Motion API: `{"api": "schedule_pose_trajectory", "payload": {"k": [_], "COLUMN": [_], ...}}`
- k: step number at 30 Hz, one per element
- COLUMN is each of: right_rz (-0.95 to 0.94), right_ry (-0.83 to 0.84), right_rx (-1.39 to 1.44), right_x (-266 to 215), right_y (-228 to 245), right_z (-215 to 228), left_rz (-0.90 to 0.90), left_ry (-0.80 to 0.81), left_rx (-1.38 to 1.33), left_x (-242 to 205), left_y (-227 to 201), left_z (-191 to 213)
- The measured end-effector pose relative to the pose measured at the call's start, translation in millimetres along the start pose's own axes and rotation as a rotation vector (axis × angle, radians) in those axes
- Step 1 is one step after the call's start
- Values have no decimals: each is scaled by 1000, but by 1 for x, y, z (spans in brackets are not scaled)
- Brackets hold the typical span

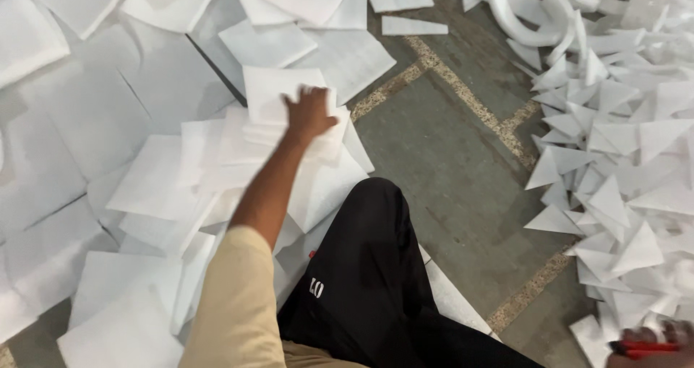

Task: The person sits on the floor and repeatedly cuts square white foam sheets into triangular pieces using a red utility knife. They pick up a sheet, cut it along a diagonal, and place the resulting triangles into a growing pile to the right.

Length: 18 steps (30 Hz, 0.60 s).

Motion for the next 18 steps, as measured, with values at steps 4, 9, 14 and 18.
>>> {"api": "schedule_pose_trajectory", "payload": {"k": [4, 9, 14, 18], "right_rz": [-7, 28, 36, 21], "right_ry": [52, 239, 401, 432], "right_rx": [-155, -35, -196, -548], "right_x": [-37, -77, -103, -123], "right_y": [-28, -45, -67, -76], "right_z": [-19, -47, -90, -107], "left_rz": [213, 201, 179, -308], "left_ry": [210, 125, 40, -427], "left_rx": [32, 60, -41, -167], "left_x": [-3, 9, 21, 0], "left_y": [72, 85, 71, -75], "left_z": [-25, -54, -67, -37]}}
Point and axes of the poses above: each hand's wrist, its own x-axis towards the middle knuckle, its own z-axis out of the back of the hand, y = z × x, the point moved 9 cm from there along x, towards the middle knuckle
